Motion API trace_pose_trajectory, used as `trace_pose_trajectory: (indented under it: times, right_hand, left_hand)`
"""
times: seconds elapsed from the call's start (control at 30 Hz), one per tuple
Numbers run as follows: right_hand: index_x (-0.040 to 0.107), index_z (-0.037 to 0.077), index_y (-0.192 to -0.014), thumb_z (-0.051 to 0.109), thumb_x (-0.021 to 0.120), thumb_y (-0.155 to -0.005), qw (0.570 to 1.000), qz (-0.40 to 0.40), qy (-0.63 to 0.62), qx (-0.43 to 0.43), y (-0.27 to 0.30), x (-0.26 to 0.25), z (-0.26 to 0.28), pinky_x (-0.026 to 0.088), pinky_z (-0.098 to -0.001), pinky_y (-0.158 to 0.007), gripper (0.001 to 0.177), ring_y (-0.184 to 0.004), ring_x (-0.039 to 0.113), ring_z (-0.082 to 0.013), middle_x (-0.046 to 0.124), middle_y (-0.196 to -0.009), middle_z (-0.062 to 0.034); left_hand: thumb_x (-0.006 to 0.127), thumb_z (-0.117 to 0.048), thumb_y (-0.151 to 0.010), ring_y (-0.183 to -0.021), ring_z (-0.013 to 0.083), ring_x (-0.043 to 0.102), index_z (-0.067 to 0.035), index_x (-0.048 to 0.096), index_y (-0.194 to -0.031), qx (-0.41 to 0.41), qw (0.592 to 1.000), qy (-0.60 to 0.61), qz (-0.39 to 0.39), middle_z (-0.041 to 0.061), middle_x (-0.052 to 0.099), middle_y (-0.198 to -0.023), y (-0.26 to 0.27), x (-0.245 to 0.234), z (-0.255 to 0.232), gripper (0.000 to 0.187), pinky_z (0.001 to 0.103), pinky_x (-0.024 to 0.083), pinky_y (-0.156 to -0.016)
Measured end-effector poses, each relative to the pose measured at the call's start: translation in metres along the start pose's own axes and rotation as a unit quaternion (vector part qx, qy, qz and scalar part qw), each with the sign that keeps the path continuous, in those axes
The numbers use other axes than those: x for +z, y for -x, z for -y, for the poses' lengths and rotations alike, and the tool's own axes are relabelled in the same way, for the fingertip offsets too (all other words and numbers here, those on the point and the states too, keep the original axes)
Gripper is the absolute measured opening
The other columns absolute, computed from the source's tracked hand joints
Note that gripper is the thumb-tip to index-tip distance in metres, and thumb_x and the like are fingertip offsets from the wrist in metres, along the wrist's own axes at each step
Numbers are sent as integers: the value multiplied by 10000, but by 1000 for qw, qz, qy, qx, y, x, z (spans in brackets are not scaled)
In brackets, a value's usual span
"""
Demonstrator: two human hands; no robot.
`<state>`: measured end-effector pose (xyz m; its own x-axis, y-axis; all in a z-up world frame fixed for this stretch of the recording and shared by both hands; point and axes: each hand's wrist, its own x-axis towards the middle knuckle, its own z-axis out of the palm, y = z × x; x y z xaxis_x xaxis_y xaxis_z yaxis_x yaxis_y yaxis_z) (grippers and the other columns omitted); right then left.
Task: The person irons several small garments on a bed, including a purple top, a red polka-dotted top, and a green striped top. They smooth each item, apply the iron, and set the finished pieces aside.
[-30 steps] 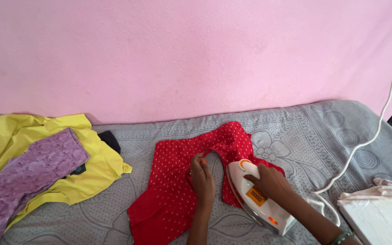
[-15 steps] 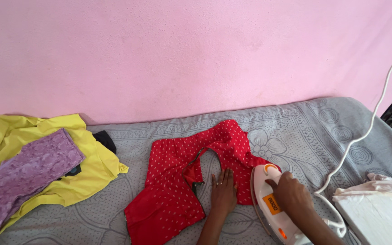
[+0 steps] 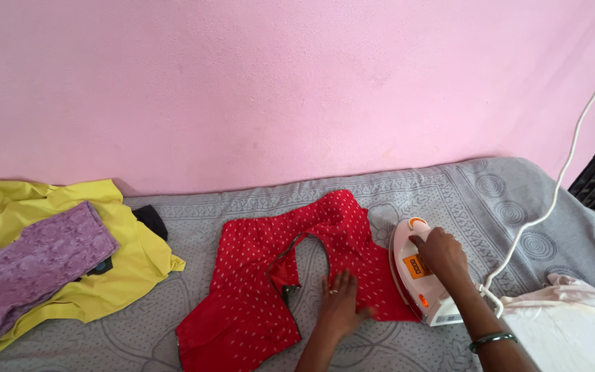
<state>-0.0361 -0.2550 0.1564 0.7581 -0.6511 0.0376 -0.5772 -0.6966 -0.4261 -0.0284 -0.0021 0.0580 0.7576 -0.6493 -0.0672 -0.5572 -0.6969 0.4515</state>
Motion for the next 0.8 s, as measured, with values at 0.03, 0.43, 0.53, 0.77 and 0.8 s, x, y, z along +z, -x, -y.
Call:
trace_pose_trajectory:
  times: [0.03,0.43,0.53,0.77,0.8]
  right_hand:
    - [653,-48,-1080,559,704,-890,1000,-3,-5,-10,-4,2,-5,616,-523,-772,638,-903,774,-424,759,-971,-271]
    - [690,-52,-997,491,770,-869,964,-209,-129,-103,29,-41,-69,571,-516,-657,563,-712,728,-441,706,-785,-287]
    - [696,-60,-1063,512,786,-902,953,-271,-94,-96,35,-78,-89,568,-502,-667,601,-714,726,-427,706,-776,-278]
    - [727,-81,-1077,503,819,-910,958,-283,-55,-4,53,-108,-126,577,-512,-743,614,-809,738,-428,736,-812,-264]
    - [731,-80,-1079,503,825,-903,959,-280,-46,12,52,-109,-129,579,-514,-742,616,-808,741,-428,739,-813,-264]
  left_hand:
    - [669,-497,-908,-1571,305,68,15,201,-1579,12,999,2,35,199,120,-1685,6,-2,-11,966,536,-6,-1259]
    - [519,-123,-918,-1294,302,613,-106,657,-1376,121,972,116,-165,135,699,-1335,-13,49,-15,478,431,438,-1124]
    - [515,-286,-1057,-1054,362,685,-25,669,-1234,77,986,148,-2,214,718,-1129,13,-35,-7,351,418,511,-952]
    - [520,-397,-1063,-1074,274,682,-109,619,-1332,147,946,270,100,151,696,-1166,46,-88,-36,406,389,522,-928]
    - [523,-372,-1067,-1072,337,680,-42,640,-1264,83,970,227,40,221,702,-1154,30,-75,-43,402,427,515,-929]
